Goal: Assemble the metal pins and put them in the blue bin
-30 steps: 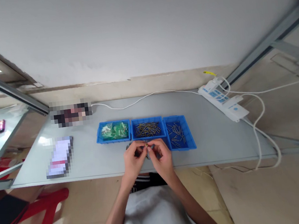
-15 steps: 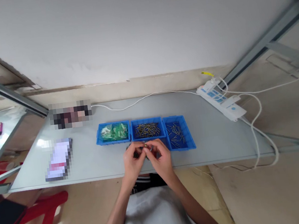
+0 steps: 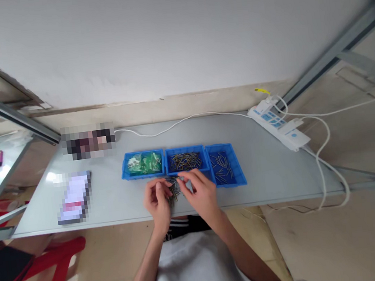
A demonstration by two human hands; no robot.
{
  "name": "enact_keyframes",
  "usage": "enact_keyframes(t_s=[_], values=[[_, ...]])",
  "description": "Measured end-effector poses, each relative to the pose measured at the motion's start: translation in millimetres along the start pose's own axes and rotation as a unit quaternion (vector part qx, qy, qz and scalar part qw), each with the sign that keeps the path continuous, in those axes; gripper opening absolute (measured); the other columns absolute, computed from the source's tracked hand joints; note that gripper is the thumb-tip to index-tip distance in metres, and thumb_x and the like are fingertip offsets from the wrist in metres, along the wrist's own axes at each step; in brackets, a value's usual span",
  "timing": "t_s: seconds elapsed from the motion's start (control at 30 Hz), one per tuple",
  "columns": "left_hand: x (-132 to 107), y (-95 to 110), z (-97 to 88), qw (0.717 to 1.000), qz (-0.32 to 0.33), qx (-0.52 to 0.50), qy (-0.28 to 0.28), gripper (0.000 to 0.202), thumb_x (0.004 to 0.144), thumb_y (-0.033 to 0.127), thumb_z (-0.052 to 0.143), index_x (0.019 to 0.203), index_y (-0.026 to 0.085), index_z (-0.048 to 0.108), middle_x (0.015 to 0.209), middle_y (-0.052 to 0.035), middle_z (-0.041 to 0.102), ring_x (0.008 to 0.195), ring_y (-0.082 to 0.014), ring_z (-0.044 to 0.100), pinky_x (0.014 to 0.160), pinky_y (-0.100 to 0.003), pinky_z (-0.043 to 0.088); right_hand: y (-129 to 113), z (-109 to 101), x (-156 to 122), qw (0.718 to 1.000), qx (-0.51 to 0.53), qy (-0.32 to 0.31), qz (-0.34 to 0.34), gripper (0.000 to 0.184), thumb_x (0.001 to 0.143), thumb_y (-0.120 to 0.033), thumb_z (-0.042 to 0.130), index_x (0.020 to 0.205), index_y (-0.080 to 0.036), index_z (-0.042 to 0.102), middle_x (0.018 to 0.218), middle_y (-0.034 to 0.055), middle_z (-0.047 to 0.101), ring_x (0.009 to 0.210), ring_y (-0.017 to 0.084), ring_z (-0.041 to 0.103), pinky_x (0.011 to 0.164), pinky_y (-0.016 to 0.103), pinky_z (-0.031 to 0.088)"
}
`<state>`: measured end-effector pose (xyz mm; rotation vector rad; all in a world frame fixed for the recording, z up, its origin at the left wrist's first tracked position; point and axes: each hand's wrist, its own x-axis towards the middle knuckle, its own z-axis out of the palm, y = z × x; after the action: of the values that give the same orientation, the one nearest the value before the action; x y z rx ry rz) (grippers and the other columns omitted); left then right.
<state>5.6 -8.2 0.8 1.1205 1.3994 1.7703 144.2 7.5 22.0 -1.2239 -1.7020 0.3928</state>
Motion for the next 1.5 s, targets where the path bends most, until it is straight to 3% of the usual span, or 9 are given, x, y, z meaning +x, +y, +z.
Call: enact_keyframes(t_s=[0.17,0.37,0.53,0.7,0.87,0.97,1.1,1.37,1.5], values=[[0.7,1.1,1.0,1.000,-0.008,-0.001,-0.005,0.031,0.109,0.047,0.060,0.094,0.020,0.066,0.077,0.0000,0.070,0.055,-0.0102,0.056,0.057,-0.023,0.051,3.2,0.5,-41.2,0.992,-0.046,-0.115,0.005,0.015,0.108,-0.025,0.063,0.107,-0.029,0.077,0.089,0.0016,0.074,0.074,0.017,0.071,0.067,0.028,0.052],[0.4,-3.5,-0.7,0.999,-0.024,0.013,-0.028,0.034,0.109,0.051,0.060,0.097,0.020,0.069,0.076,-0.0004,0.072,0.056,-0.0112,0.058,0.057,-0.024,0.051,13.3,-10.2,-50.8,0.992,-0.087,-0.081,0.042,0.008,0.105,-0.029,0.068,0.106,-0.029,0.075,0.078,-0.0003,0.069,0.065,0.018,0.065,0.059,0.028,0.045],[0.6,-3.3,-1.9,0.998,-0.037,0.016,-0.050,0.035,0.109,0.051,0.060,0.094,0.020,0.069,0.074,-0.0007,0.072,0.057,-0.0119,0.059,0.058,-0.024,0.052,21.9,-15.5,-57.9,0.988,-0.106,-0.094,0.053,0.022,0.104,-0.036,0.069,0.124,-0.029,0.072,0.080,0.0006,0.070,0.063,0.020,0.065,0.053,0.031,0.041],[0.6,-3.6,-1.5,0.997,-0.042,0.020,-0.063,0.037,0.108,0.053,0.060,0.094,0.020,0.070,0.074,-0.0011,0.072,0.057,-0.0121,0.060,0.058,-0.024,0.051,26.9,-14.6,-58.8,0.988,-0.099,-0.103,0.060,0.014,0.107,-0.036,0.064,0.117,-0.029,0.071,0.079,-0.0002,0.071,0.064,0.020,0.067,0.053,0.030,0.041],[0.6,-6.2,-2.1,0.995,-0.043,0.034,-0.079,0.038,0.109,0.053,0.059,0.094,0.020,0.072,0.074,-0.0015,0.073,0.058,-0.0123,0.061,0.059,-0.025,0.052,26.7,-16.2,-56.9,0.991,-0.085,-0.088,0.055,0.010,0.108,-0.036,0.065,0.110,-0.028,0.069,0.085,0.0000,0.072,0.067,0.019,0.069,0.055,0.029,0.044],[0.3,-7.9,-3.0,0.995,-0.039,0.033,-0.089,0.036,0.109,0.050,0.060,0.095,0.020,0.073,0.074,-0.0012,0.072,0.059,-0.0123,0.061,0.060,-0.024,0.052,24.9,-16.6,-57.0,0.994,-0.063,-0.083,0.040,0.005,0.108,-0.029,0.064,0.108,-0.027,0.069,0.096,0.0013,0.076,0.064,0.016,0.067,0.059,0.028,0.048],[0.7,-8.2,-3.7,0.993,-0.026,0.034,-0.111,0.032,0.110,0.044,0.059,0.096,0.020,0.074,0.074,-0.0004,0.072,0.060,-0.0121,0.061,0.061,-0.024,0.050,20.2,-14.7,-53.6,0.998,-0.006,-0.066,0.013,0.012,0.109,-0.020,0.061,0.105,-0.026,0.070,0.092,0.0003,0.077,0.060,0.013,0.064,0.063,0.026,0.053],[4.9,-3.6,-0.9,0.957,0.089,0.125,-0.245,0.016,0.104,0.025,0.060,0.098,0.020,0.074,0.079,-0.0026,0.074,0.064,-0.0147,0.062,0.064,-0.026,0.050,-4.1,-10.7,-16.8,0.997,0.040,0.057,-0.034,0.010,0.106,-0.017,0.068,0.108,-0.025,0.073,0.098,0.0044,0.079,0.065,0.013,0.067,0.060,0.027,0.057],[6.8,-6.4,1.3,0.952,0.097,0.110,-0.267,0.010,0.101,0.024,0.065,0.105,0.020,0.073,0.076,0.0001,0.068,0.060,-0.0133,0.057,0.060,-0.024,0.048,-6.8,-8.4,-6.9,0.994,0.041,0.083,-0.052,0.011,0.104,-0.014,0.070,0.105,-0.025,0.073,0.098,0.0048,0.077,0.075,0.015,0.072,0.064,0.027,0.059]])
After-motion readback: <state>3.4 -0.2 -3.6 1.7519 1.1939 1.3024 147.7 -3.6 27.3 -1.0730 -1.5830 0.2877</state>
